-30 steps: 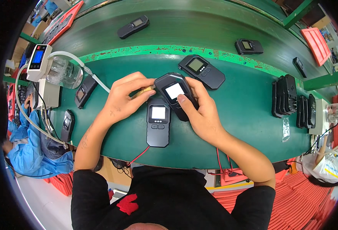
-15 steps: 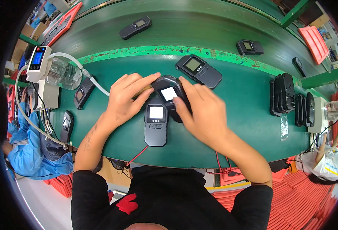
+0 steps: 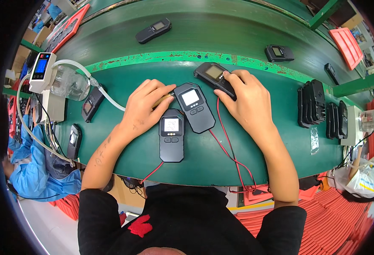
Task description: Assembling and testing handheld electronic terminals by inserting batteries and checking components on a production line.
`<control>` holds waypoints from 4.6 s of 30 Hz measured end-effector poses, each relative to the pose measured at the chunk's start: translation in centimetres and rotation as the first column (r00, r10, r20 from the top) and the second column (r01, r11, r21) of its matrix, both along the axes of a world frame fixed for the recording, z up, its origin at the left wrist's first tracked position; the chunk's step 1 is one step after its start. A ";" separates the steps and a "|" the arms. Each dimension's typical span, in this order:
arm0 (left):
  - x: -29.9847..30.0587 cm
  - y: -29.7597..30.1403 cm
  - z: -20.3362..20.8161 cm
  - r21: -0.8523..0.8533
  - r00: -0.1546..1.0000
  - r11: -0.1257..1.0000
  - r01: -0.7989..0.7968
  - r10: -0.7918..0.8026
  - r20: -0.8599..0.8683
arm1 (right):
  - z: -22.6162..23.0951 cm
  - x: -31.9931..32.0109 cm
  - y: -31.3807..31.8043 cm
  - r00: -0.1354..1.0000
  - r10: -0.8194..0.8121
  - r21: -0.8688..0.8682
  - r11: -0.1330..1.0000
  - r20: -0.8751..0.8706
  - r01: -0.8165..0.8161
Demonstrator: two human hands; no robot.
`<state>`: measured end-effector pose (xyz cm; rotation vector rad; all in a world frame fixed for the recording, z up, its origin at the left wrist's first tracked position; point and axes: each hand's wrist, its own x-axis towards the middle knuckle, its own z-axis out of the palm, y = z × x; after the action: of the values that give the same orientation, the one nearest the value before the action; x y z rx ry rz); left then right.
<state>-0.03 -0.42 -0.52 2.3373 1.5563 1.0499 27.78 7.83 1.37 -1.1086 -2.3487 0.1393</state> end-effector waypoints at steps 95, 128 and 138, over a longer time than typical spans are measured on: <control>3.0 -2.8 4.5 0.335 0.988 0.942 -0.001 -0.052 0.148 | 1.6 -2.8 -8.0 0.592 -0.319 -0.623 -0.009 -0.740 -0.783; 1.6 12.6 4.2 -0.374 0.902 0.925 -0.072 0.220 0.370 | 0.8 -3.0 -8.1 0.626 -0.237 -0.650 0.034 -0.743 -0.759; 0.6 -2.2 2.9 -0.312 0.546 0.895 0.318 0.097 0.832 | 1.7 -2.6 -7.1 0.712 0.070 -0.276 0.892 -0.699 -0.358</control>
<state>0.59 -2.61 2.39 1.2463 1.0481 1.3216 25.17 0.74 3.09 -0.7430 -1.7871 0.9823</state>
